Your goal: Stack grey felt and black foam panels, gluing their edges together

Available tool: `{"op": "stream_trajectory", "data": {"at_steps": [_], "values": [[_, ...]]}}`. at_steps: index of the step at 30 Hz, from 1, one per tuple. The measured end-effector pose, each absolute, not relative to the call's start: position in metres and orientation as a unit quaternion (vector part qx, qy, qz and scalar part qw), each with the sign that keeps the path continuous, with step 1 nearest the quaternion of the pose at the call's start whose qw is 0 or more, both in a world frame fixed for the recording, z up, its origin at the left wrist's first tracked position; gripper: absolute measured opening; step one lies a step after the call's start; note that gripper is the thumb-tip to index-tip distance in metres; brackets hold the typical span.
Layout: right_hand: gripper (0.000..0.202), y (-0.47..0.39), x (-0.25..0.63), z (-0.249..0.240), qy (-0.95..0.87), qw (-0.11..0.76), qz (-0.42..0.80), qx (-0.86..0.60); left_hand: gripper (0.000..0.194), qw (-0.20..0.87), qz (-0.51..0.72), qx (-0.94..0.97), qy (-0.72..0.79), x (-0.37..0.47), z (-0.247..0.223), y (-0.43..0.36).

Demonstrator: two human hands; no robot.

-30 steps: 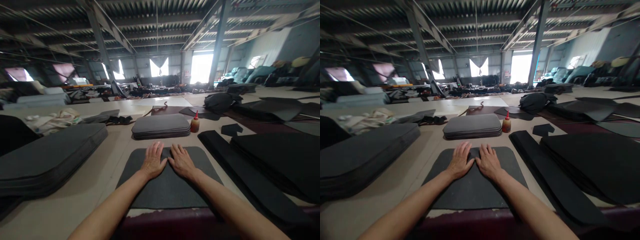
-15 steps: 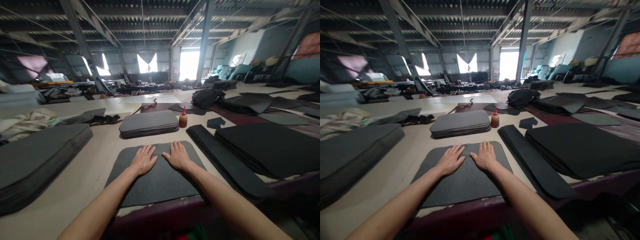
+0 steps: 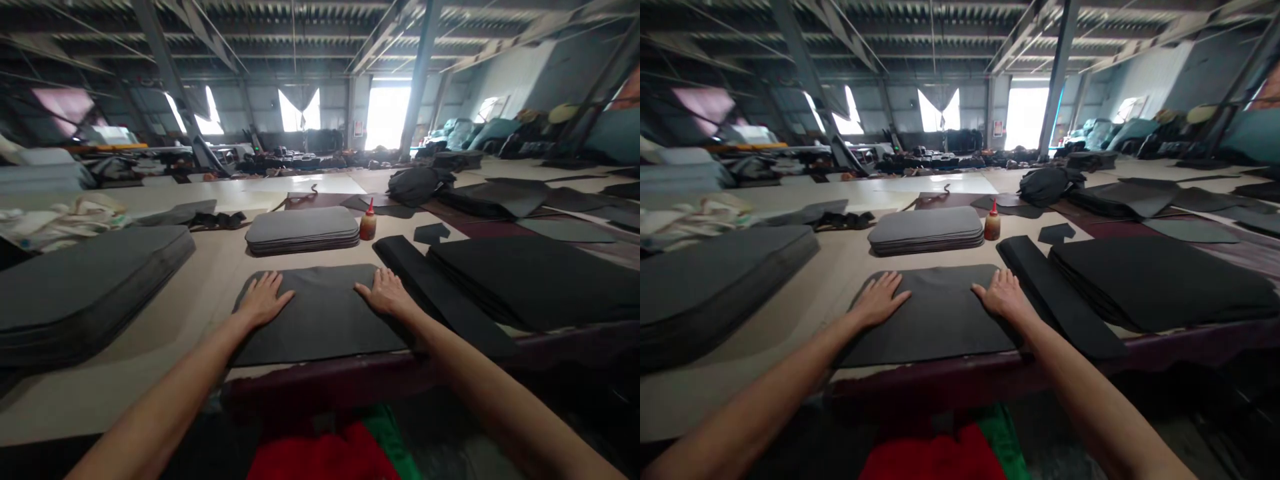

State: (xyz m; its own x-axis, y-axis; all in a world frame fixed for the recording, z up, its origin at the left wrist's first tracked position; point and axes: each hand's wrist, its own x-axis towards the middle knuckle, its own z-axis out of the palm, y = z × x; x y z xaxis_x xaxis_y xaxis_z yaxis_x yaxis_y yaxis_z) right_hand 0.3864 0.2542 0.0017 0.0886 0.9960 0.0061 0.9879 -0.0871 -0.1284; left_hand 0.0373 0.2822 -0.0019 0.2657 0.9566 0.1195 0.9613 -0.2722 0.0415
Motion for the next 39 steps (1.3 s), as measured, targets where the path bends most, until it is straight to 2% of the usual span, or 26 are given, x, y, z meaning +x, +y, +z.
{"op": "stream_trajectory", "data": {"at_steps": [4,9,13,24,27,30,34,39], "values": [[0.095,0.245,0.386,0.008,-0.686,0.073,0.019,-0.724,0.071,0.046,-0.065,-0.786,-0.613,0.009,0.005,0.261],[0.078,0.242,0.314,0.024,-0.818,0.131,0.051,-0.558,0.053,0.034,-0.101,-0.865,-0.490,0.035,0.014,0.255],[0.065,0.253,0.266,0.024,-0.869,0.114,0.094,-0.472,0.055,0.018,-0.090,-0.873,-0.478,0.064,0.006,0.261],[0.085,0.303,0.304,0.011,-0.781,0.100,0.079,-0.611,0.057,0.005,-0.091,-0.859,-0.503,0.068,0.003,0.254],[0.081,0.297,0.295,0.014,-0.779,0.115,0.067,-0.613,0.064,0.007,-0.105,-0.851,-0.515,0.070,0.001,0.253],[0.068,0.282,0.270,0.014,-0.834,0.121,0.070,-0.534,0.076,0.018,-0.144,-0.836,-0.530,0.069,-0.005,0.255],[0.060,0.279,0.257,0.011,-0.862,0.118,0.079,-0.487,0.066,0.031,-0.140,-0.846,-0.513,0.065,-0.008,0.259],[0.080,0.287,0.305,0.005,-0.791,0.119,0.062,-0.597,0.060,0.035,-0.097,-0.857,-0.505,0.065,-0.002,0.259]]}}
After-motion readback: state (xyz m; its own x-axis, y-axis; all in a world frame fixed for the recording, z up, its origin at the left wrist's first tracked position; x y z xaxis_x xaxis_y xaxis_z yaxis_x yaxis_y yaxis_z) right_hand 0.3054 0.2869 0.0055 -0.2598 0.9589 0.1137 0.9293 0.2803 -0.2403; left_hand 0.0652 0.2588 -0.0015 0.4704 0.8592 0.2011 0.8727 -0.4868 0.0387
